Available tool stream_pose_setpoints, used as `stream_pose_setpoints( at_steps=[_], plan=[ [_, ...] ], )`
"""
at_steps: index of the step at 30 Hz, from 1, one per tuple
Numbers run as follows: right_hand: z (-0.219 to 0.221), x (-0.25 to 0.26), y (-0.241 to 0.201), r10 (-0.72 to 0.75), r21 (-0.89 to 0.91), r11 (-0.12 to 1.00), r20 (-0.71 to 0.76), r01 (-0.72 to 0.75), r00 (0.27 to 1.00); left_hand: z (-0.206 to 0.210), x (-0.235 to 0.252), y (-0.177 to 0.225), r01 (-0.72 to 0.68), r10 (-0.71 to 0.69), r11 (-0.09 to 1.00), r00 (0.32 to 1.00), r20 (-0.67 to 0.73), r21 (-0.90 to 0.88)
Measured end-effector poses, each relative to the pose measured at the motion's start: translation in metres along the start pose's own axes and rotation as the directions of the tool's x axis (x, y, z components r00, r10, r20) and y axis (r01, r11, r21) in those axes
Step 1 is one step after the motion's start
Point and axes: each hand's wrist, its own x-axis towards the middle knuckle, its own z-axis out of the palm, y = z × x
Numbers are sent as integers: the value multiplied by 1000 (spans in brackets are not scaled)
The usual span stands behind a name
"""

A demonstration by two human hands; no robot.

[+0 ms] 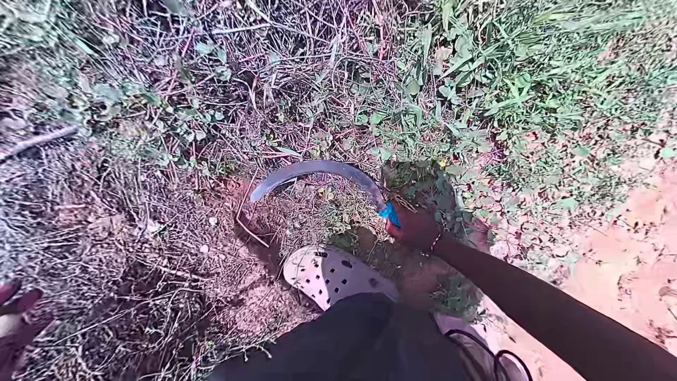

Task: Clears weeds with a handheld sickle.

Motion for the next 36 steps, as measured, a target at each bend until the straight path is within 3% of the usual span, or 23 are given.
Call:
stream_pose_setpoints(
  at_steps=[1, 3, 5, 8, 12, 16, 18, 22, 26, 31, 33, 35, 36],
  plan=[
    [2, -2, -2, -2, -12, 1000, -35, 2, 999, 9, -26, -20, 7, -32, 982, 991, 128, 187],
    [6, -3, -4, -32, -33, 999, -136, 28, 990, 87, -55, -10, 423, -407, 826, 905, -124, 374],
    [7, -2, -5, -40, -47, 998, -182, 32, 983, 132, -66, -18, 426, -445, 783, 893, -70, 453],
    [5, -5, -3, -11, -71, 998, -139, 1, 990, 172, -71, -20, 391, -430, 817, 903, -5, 424],
    [0, -5, -12, 15, -66, 998, -122, -23, 992, 198, -41, -18, 359, -388, 848, 922, -4, 389],
    [10, -4, -4, -117, -129, 988, -233, 89, 965, 213, -23, -12, 504, -571, 784, 814, 104, 362],
    [12, -5, -5, -126, -135, 987, -273, 92, 954, 222, -20, -13, 504, -616, 752, 766, 183, 424],
    [1, -7, -21, -40, -68, 997, -168, 29, 985, 230, -26, -16, 445, -654, 707, 707, 268, 550],
    [2, -7, -19, 10, -67, 998, -156, -21, 988, 231, -13, -11, 430, -694, 669, 653, 302, 607],
    [15, -5, -5, -1, -72, 997, -216, -15, 976, 228, 5, -6, 513, -768, 616, 559, 312, 598],
    [12, -4, -10, 35, -65, 997, -220, -50, 975, 231, 7, -8, 555, -781, 604, 555, 286, 572],
    [-9, -2, -38, 122, -118, 984, -75, -130, 990, 236, 7, -10, 575, -789, 593, 555, 264, 564],
    [-6, -1, -37, 97, -169, 979, -130, -119, 987, 237, 7, -11, 583, -793, 589, 551, 261, 559]
  ],
)
